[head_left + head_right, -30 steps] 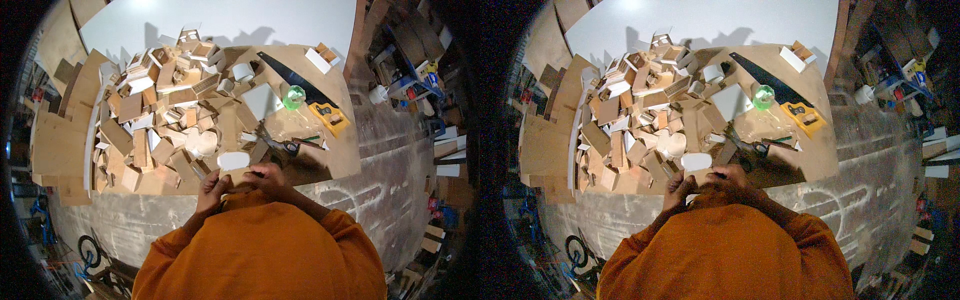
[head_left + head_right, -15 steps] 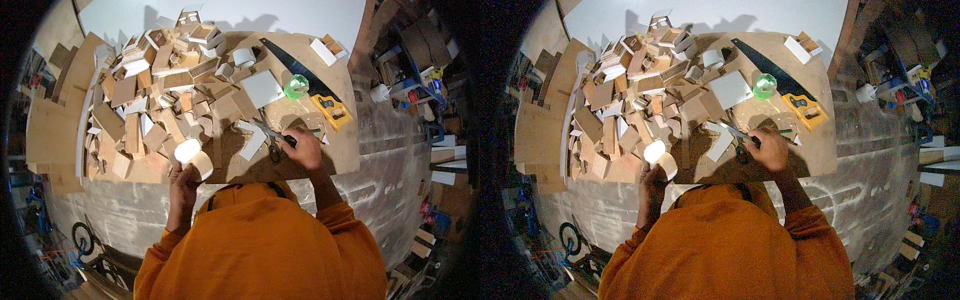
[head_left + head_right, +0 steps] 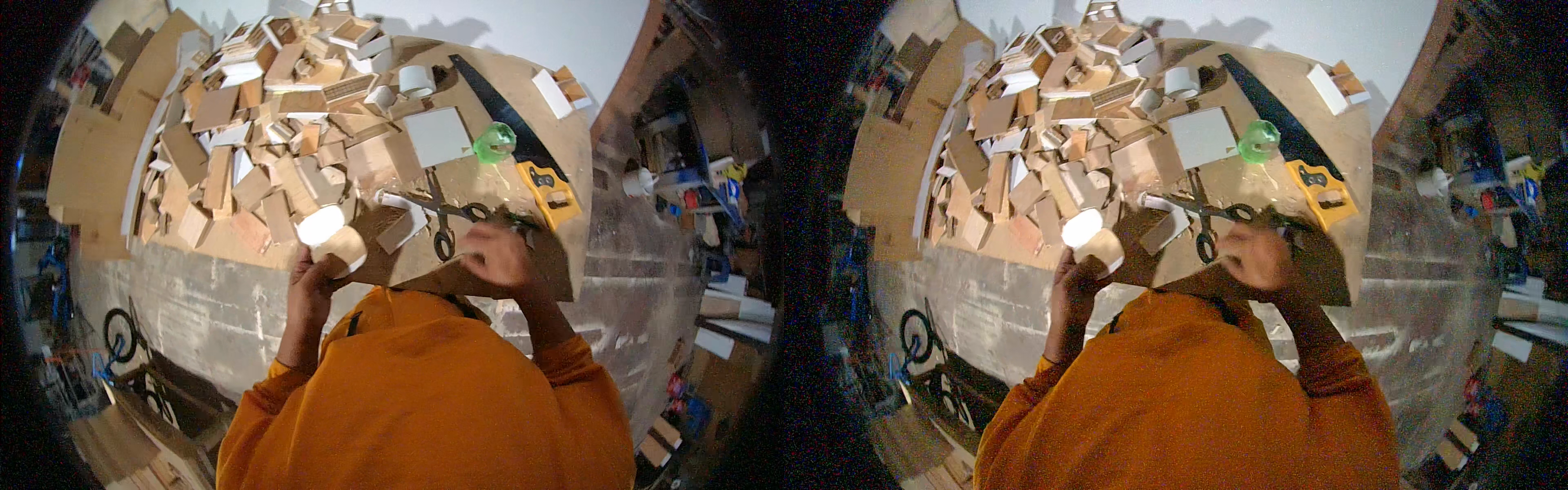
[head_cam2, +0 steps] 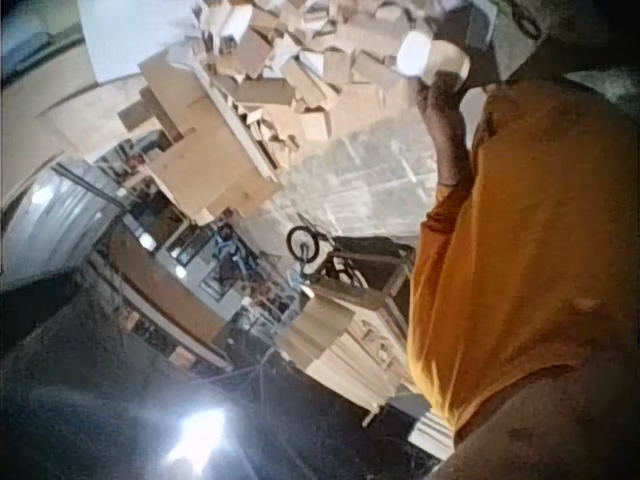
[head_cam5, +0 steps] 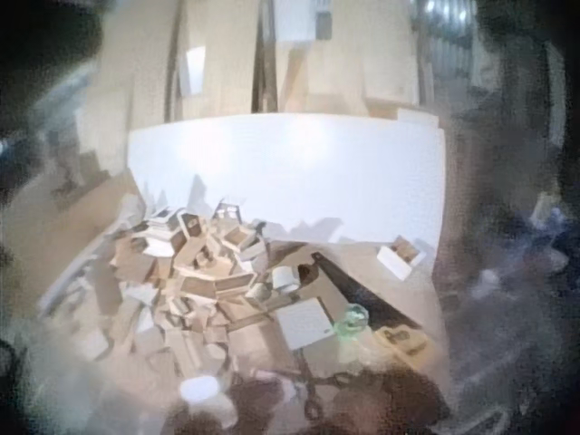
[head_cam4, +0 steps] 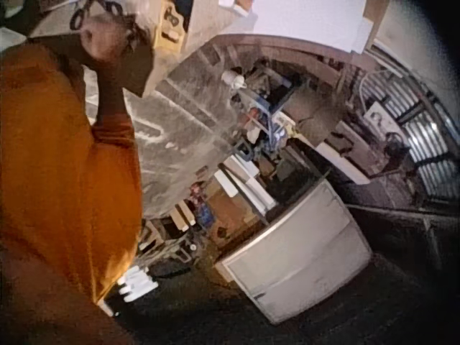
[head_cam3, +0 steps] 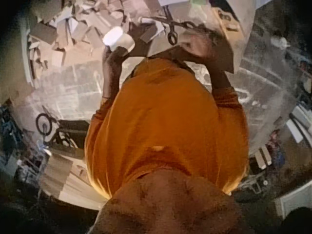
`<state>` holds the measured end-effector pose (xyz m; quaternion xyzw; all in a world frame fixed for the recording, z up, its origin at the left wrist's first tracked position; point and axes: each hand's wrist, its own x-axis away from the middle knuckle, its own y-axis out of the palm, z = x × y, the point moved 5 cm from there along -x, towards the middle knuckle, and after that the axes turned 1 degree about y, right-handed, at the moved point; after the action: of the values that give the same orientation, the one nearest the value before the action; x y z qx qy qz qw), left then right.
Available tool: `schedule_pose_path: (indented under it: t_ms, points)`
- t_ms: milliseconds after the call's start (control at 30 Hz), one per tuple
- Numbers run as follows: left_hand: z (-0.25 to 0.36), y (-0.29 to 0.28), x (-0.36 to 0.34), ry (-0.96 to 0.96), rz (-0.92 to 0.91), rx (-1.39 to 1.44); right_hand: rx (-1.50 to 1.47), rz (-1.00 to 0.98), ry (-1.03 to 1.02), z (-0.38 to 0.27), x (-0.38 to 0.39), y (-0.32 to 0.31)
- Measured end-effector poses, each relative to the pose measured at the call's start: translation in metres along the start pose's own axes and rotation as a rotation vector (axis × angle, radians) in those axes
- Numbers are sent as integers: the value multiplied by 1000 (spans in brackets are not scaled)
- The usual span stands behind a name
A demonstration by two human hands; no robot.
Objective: The person assembles a miniature furniture model by applying glue to wooden pieces, joining them together, and trimming excess material with scissors.
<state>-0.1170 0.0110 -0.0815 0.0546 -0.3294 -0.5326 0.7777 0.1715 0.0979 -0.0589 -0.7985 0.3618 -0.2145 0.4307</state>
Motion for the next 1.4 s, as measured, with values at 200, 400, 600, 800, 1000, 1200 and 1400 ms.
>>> schedule_pose_path:
  t_ms: [200, 400, 600, 800, 1000, 1200, 1400]
  points:
    - [-19, 41, 20, 25, -55, -39, 25, -191, -49, -15, 9, 23]
    - [-35, 59, 39, 14, -59, -24, 99, -225, -109, -16, 2, 18]
    - [-63, 54, 50, 66, -18, 31, -95, -276, -117, -2, 0, 12]
    - [-81, 70, 57, 87, -21, 76, -787, -310, 117, 11, -24, -6]
    - [-84, 92, 51, 87, -114, -2, -836, -365, 194, -13, -47, -3]
    - [-80, 102, 42, 115, -131, -63, -590, -81, -24, -21, -62, -15]
    - [-80, 103, 38, 125, -144, -64, -519, -85, 11, -27, -67, -25]
